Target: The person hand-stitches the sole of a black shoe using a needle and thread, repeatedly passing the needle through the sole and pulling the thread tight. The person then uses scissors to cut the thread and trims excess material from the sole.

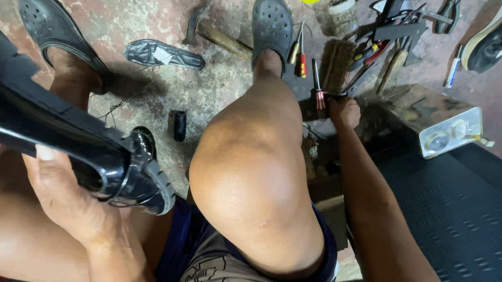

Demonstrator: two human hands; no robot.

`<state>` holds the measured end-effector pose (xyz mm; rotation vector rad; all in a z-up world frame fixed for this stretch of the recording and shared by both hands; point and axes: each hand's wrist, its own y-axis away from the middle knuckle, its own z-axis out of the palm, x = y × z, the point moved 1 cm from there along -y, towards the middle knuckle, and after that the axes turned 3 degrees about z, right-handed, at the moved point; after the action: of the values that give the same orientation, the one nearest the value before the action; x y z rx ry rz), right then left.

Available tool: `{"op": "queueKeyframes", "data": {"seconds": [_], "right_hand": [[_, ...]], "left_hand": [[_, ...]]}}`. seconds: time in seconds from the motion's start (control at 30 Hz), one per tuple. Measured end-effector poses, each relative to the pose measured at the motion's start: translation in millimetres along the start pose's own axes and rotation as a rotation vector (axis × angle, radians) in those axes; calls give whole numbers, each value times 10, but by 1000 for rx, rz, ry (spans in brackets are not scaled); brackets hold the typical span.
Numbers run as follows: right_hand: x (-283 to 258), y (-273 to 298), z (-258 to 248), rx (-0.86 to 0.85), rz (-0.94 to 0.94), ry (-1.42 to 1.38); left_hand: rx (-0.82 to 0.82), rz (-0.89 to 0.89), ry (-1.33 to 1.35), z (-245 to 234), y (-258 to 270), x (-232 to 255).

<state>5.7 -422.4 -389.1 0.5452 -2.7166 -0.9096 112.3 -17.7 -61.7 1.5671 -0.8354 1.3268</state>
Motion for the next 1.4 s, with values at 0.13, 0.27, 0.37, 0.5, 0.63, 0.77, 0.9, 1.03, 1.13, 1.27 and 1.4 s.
{"op": "queueKeyframes", "data": {"seconds": [0.13,0.27,0.37,0.5,0.63,0.77,0.9,1.03,1.13,1.27,1.4], "right_hand": [[20,28,43,67,-106,-55],[85,55,-17,51,-171,-111],[75,148,-43,-198,-24,-727],[22,296,-222,-643,163,-1428],[-11,364,-388,-1051,234,-1732],[91,477,-537,-928,11,-1832],[113,703,-723,-1057,-190,-1930],[43,1146,-927,-1257,-452,-1982],[8,1586,-1089,-1369,-639,-1901],[-82,2113,-1285,-1409,-826,-1702],[8,2564,-1432,-1499,-929,-1603]], "left_hand": [[-56,110,-97,62,5,44],[-64,138,-78,-29,36,-63],[-86,187,-135,-107,113,-177],[-82,222,-163,-110,156,-192],[-130,246,-103,-79,207,-87],[-182,351,-429,-162,289,200],[-259,469,-515,-246,408,396],[-289,554,-492,-393,517,451],[-306,545,-557,-462,610,372],[-265,571,-672,-448,696,202],[-149,612,-580,-465,755,87]]}}
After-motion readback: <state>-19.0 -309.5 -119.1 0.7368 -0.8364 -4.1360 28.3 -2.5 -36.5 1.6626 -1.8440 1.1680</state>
